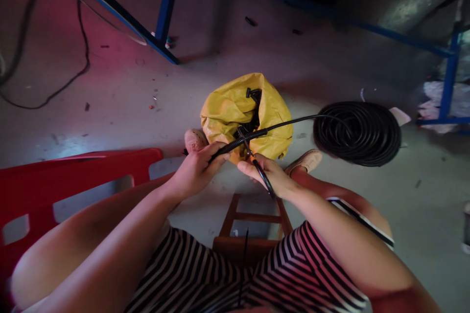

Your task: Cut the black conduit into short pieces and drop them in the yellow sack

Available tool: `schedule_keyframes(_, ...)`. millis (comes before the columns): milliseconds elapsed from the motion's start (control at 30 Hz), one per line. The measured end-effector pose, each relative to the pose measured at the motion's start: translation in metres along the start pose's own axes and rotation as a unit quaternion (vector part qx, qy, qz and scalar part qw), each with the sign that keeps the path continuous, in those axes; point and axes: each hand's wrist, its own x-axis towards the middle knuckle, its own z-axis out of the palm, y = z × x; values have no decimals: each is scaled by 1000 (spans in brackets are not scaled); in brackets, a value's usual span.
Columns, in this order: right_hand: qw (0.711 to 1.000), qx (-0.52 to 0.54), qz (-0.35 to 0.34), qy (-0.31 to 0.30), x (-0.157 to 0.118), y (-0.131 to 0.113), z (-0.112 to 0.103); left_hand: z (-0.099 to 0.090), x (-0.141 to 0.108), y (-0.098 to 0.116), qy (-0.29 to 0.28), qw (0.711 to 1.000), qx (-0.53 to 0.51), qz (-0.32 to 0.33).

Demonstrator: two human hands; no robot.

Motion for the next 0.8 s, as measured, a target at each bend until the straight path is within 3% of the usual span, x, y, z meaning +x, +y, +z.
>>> schedule_keyframes(333,997,-63,49,9,-1,1,0,-17,0,-9,-94,996,3,8)
schedule_keyframes(400,996,-65,58,10,0,1,0,-16,0,-7,-83,997,3,2)
schedule_keyframes(600,994,-103,32,11,2,5,6,1,2,-5,29,1000,-12,-1)
schedule_keyframes(800,993,-121,8,-5,3,5,3,12,-1,-6,-15,997,71,-7)
